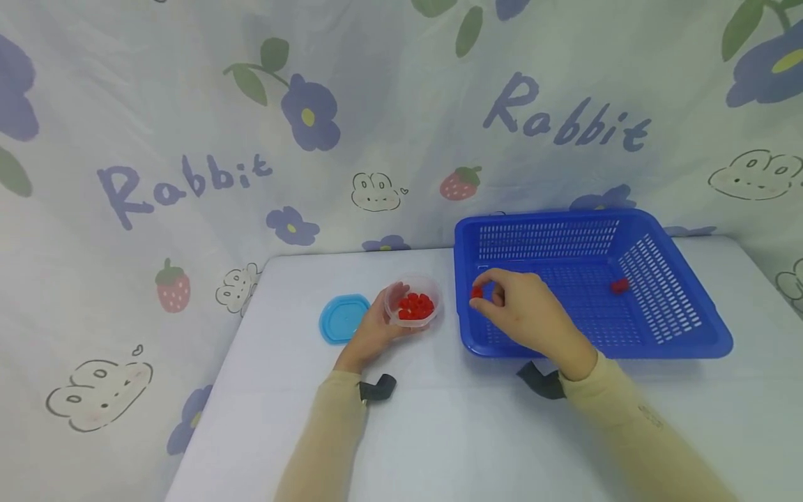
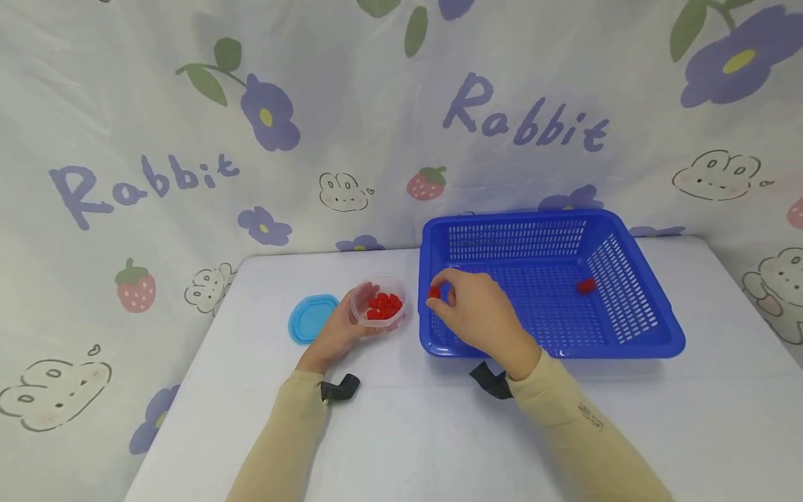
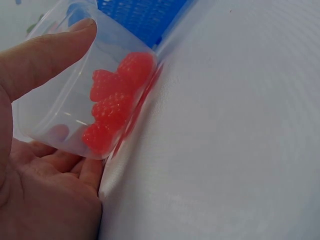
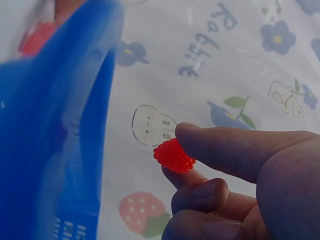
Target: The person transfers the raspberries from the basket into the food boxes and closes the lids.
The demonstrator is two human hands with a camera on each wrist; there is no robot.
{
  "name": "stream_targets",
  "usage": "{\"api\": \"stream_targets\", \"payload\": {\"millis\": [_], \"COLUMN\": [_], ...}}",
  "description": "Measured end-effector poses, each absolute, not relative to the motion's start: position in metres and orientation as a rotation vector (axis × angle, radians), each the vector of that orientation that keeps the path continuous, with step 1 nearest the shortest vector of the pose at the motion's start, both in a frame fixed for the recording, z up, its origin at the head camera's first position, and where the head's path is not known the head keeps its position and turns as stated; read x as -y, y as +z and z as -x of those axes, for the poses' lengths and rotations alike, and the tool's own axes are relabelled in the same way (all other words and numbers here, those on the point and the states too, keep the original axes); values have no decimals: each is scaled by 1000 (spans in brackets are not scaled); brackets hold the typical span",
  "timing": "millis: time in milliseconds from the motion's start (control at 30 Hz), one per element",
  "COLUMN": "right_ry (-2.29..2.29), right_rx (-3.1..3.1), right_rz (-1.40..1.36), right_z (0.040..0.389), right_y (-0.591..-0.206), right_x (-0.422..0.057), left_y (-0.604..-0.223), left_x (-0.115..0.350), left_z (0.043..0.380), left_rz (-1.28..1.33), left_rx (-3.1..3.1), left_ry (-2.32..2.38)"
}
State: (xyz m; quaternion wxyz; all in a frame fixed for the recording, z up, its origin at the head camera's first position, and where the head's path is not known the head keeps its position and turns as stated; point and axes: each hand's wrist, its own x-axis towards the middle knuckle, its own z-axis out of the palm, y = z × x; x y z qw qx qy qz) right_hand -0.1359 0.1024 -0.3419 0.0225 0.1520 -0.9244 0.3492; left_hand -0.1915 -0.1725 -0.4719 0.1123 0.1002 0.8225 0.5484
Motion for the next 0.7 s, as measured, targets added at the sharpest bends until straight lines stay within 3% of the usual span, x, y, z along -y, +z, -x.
{"api": "stream_targets", "payload": {"millis": [700], "right_ry": [1191], "right_rx": [2786], "right_rz": [-423], "right_z": [143], "right_y": [-364], "right_x": [-29], "left_y": [-473], "left_x": [172], "left_z": [192], "left_rz": [-305], "left_rx": [-2422], "left_ry": [1612]}}
